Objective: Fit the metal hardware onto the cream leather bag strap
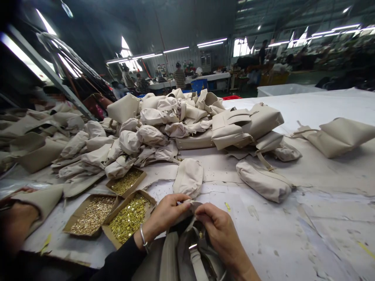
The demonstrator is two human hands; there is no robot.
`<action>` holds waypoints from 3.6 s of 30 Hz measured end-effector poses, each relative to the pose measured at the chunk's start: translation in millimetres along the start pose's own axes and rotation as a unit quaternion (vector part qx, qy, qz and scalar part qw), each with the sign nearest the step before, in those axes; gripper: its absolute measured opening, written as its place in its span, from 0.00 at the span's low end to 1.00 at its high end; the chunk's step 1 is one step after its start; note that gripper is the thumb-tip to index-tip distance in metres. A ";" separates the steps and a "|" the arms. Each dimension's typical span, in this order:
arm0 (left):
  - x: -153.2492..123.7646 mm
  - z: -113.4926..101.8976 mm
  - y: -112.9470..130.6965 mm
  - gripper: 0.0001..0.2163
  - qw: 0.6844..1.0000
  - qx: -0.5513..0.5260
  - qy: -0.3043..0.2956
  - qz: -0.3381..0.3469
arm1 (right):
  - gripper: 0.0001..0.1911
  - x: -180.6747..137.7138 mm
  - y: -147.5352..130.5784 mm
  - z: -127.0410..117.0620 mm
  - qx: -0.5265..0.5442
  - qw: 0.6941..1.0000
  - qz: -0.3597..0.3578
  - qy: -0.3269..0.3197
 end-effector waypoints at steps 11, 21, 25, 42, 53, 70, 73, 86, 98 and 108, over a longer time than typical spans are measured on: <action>-4.8 17.4 -32.5 0.20 0.972 -0.218 0.029 -0.081 | 0.10 1.2 20.3 33.3 -0.090 0.993 -0.068 -0.037; -4.0 24.3 -38.9 0.19 0.969 -0.226 0.051 -0.088 | 0.12 -9.7 25.5 24.9 -0.158 0.971 -0.177 0.019; -5.2 26.4 -39.0 0.18 0.971 -0.218 0.053 -0.084 | 0.14 -8.7 25.8 23.4 -0.159 0.967 -0.200 0.025; -8.6 33.9 -41.1 0.15 0.974 -0.202 0.073 -0.074 | 0.08 -4.5 38.1 16.5 -0.152 0.965 -0.210 0.035; -10.1 34.4 -39.3 0.16 0.969 -0.221 0.079 -0.082 | 0.11 -10.2 42.6 17.7 -0.199 0.947 -0.246 0.052; -13.1 31.0 -38.7 0.18 0.966 -0.236 0.064 -0.086 | 0.10 -9.6 41.1 20.0 -0.189 0.949 -0.240 0.073; -13.4 31.0 -39.0 0.18 0.965 -0.241 0.064 -0.085 | 0.09 -8.9 40.1 19.5 -0.186 0.950 -0.237 0.076; -13.0 32.6 -37.8 0.20 0.964 -0.247 0.059 -0.084 | 0.08 -7.1 35.1 22.5 -0.171 0.958 -0.213 0.087; -13.3 32.2 -37.4 0.19 0.967 -0.231 0.061 -0.084 | 0.08 -6.5 36.1 24.6 -0.158 0.964 -0.181 0.111; -13.4 25.8 -36.6 0.17 0.962 -0.249 0.070 -0.085 | 0.13 -9.0 27.4 33.2 -0.262 0.940 -0.189 0.112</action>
Point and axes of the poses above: each hand's wrist, its own x-axis towards the middle knuckle, its own z-axis out of the palm, y = z × x, the point moved 4 cm from there along x, towards the middle knuckle, and after that the axes turned 15 degrees about x, right-handed, at the moved point
